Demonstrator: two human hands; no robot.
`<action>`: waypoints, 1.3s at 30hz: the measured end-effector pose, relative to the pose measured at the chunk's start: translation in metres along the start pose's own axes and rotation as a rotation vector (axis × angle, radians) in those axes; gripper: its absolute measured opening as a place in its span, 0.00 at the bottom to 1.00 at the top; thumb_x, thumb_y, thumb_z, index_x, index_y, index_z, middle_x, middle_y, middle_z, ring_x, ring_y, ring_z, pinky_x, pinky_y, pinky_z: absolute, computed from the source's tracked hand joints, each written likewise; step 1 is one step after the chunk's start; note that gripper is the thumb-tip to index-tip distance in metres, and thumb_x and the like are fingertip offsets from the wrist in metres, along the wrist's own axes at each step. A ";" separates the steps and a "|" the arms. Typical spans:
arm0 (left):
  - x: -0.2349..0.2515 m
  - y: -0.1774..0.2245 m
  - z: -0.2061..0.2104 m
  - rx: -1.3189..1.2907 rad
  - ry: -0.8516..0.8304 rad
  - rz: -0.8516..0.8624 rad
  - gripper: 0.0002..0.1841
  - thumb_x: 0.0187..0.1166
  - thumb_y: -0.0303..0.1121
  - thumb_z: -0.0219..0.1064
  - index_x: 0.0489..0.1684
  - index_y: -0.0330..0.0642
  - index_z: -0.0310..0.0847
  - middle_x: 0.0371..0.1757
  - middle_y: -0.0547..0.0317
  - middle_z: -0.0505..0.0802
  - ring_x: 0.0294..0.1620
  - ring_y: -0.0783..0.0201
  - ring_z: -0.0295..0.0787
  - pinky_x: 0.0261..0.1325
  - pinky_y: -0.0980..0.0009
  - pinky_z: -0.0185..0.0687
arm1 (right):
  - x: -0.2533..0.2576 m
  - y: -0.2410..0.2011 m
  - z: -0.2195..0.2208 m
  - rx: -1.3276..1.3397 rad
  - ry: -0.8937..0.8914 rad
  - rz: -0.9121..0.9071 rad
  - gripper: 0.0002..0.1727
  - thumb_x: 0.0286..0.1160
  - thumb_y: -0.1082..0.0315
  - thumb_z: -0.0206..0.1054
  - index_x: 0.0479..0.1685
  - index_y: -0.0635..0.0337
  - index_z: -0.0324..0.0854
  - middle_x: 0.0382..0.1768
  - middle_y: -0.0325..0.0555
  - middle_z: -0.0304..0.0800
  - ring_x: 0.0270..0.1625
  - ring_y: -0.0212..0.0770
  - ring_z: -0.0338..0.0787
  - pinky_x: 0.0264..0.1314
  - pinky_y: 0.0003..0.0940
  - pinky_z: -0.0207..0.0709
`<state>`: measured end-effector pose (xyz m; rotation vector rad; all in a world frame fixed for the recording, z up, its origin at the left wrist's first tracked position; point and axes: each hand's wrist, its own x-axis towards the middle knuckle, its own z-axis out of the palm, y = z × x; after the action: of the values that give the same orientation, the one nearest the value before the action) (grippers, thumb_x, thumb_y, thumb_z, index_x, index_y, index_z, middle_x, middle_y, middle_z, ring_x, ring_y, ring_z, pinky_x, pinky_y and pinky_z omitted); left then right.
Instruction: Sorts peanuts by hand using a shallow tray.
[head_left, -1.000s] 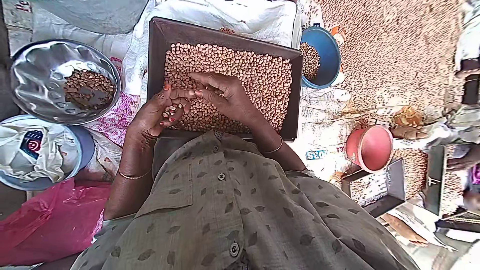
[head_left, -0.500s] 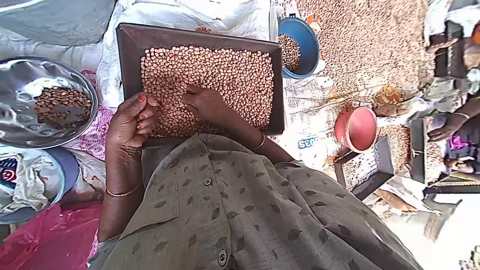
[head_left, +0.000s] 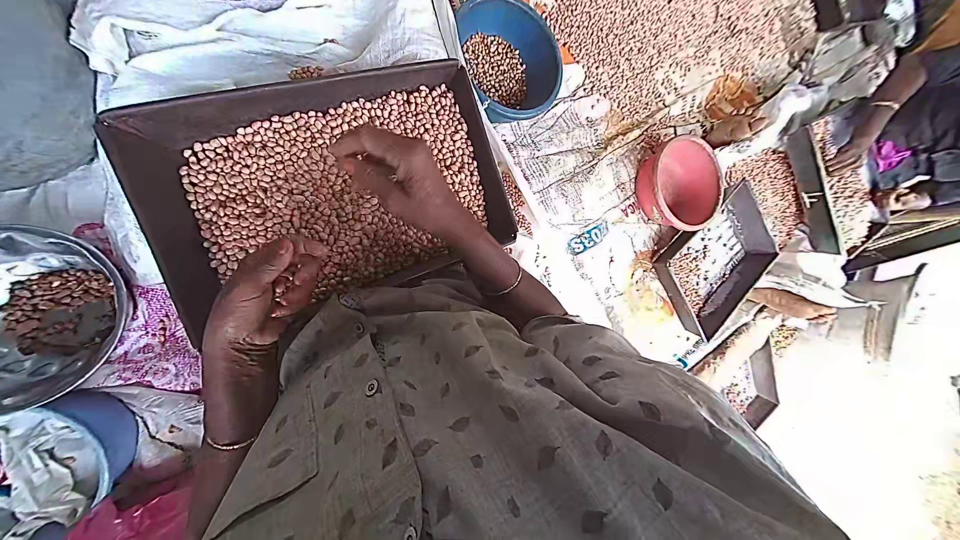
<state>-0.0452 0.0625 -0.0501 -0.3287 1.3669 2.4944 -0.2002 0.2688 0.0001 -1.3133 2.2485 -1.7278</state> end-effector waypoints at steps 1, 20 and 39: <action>0.003 -0.002 0.003 -0.022 -0.008 0.003 0.16 0.92 0.42 0.51 0.44 0.47 0.84 0.19 0.74 0.76 0.08 0.84 0.60 0.09 0.90 0.58 | -0.006 0.007 -0.023 -0.039 0.073 0.072 0.11 0.80 0.80 0.61 0.53 0.77 0.86 0.45 0.58 0.93 0.39 0.40 0.94 0.44 0.35 0.91; 0.012 -0.017 0.000 -0.153 0.139 0.150 0.13 0.94 0.37 0.46 0.50 0.52 0.79 0.20 0.79 0.71 0.10 0.85 0.58 0.12 0.90 0.54 | -0.107 0.032 -0.091 -0.216 -0.049 0.452 0.10 0.82 0.75 0.61 0.50 0.70 0.87 0.43 0.55 0.94 0.38 0.40 0.94 0.47 0.37 0.90; 0.078 0.051 0.085 -0.390 0.524 -0.036 0.15 0.94 0.34 0.48 0.50 0.38 0.81 0.38 0.57 0.90 0.32 0.69 0.90 0.37 0.78 0.88 | -0.091 0.063 -0.089 -0.328 0.393 0.632 0.24 0.84 0.70 0.64 0.77 0.69 0.75 0.68 0.62 0.86 0.62 0.49 0.92 0.66 0.44 0.84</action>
<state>-0.1415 0.1190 0.0093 -1.1432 0.9906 2.7466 -0.2219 0.3970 -0.0570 -0.1930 2.8128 -1.5045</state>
